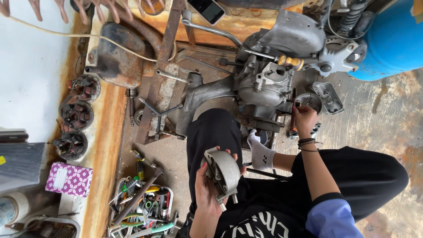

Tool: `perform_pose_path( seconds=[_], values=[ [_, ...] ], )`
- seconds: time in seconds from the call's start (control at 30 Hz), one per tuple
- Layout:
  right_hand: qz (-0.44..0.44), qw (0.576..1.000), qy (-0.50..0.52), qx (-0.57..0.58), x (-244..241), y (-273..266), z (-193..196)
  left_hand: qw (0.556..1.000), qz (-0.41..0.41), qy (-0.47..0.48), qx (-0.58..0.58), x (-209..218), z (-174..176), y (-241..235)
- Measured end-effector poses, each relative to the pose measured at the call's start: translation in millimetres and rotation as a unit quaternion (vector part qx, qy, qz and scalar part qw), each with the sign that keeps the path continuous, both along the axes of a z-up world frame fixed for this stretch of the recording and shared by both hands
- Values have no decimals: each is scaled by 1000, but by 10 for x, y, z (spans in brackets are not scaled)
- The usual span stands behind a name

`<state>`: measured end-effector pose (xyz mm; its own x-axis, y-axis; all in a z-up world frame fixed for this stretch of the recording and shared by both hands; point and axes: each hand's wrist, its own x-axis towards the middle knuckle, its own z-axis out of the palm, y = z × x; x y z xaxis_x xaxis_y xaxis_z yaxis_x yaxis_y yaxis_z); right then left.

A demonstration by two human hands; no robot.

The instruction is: Repairing a motorcycle engine component by unfastening and fastening bolts with a screwdriver and wrench.

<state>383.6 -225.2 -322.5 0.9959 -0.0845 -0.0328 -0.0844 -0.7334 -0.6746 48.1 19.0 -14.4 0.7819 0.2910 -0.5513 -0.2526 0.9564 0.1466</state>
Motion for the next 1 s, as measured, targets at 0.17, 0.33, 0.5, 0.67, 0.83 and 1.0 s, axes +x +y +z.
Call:
perform_pose_path(
  seconds=[0.17, 0.33, 0.5, 0.67, 0.83, 1.0],
  values=[
    [-1, 996, -86, -30, 71, -252, -435, 999, 26, -35, -7, -48, -26, 88],
    [-76, 970, -229, 22, 256, -528, -633, 997, 67, -28, -30, -84, -52, 214],
    [4, 889, -274, 366, -645, 522, 1384, 992, 117, -38, -25, -176, -54, 383],
    [209, 891, -278, 291, -1277, 1668, 2418, 985, 148, -94, 10, -305, -58, 558],
    [528, 825, -165, 114, -1200, 3136, 2775, 973, 187, -135, 25, -444, -42, 603],
    [500, 856, -117, -59, -766, 3826, 2193, 963, 192, -171, 75, -602, -71, 634]
  ],
)
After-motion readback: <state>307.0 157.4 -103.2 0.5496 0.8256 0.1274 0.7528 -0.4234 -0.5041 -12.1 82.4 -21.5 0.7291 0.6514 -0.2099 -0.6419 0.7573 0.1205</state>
